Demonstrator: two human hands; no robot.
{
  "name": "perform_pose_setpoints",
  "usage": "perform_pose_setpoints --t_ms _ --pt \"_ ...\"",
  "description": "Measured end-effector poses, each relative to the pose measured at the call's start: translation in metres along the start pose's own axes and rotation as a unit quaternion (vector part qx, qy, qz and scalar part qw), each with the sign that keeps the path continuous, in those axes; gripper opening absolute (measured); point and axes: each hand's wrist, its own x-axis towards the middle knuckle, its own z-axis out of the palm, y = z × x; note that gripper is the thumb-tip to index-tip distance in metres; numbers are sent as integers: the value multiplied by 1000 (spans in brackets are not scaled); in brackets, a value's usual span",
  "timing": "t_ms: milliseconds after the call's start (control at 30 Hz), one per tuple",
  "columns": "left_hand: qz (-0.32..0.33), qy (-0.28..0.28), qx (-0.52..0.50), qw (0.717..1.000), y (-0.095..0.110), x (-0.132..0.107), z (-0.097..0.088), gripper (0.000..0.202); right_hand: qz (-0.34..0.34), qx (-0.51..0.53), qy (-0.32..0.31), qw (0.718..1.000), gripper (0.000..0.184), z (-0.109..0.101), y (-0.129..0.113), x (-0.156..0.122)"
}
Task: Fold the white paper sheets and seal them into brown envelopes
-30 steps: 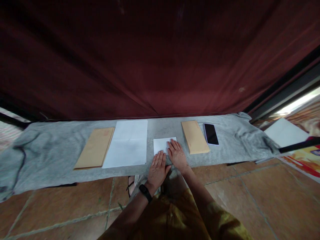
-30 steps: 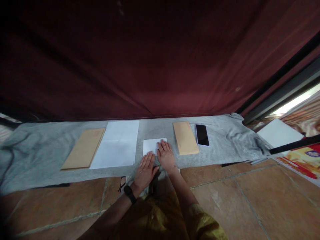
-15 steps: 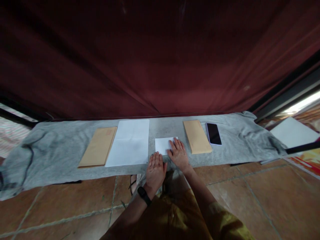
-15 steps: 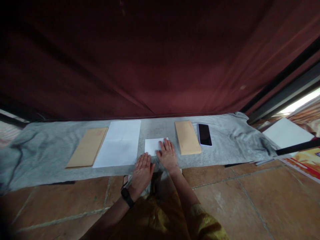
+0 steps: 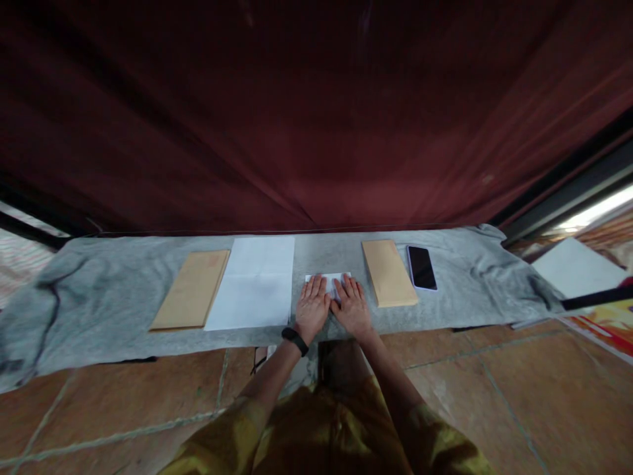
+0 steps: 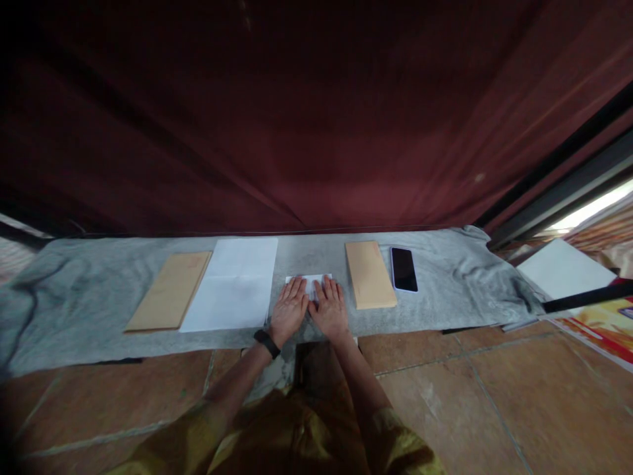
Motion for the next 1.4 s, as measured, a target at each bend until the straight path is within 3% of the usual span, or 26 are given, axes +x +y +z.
perform_pose_setpoints --t_ms 233,500,833,1400 --pt "-22 10 12 1000 -5 -7 8 53 -2 -4 -12 1000 56 -1 0 0" --pt "-5 38 -5 999 -13 -14 9 60 -20 18 -20 999 51 0 11 -3" --pt "-4 30 -2 1000 -13 -14 7 63 -25 53 -25 998 48 -1 21 -4" --pt "-2 35 -36 999 -20 -23 2 52 -16 87 1 996 69 -1 36 -12"
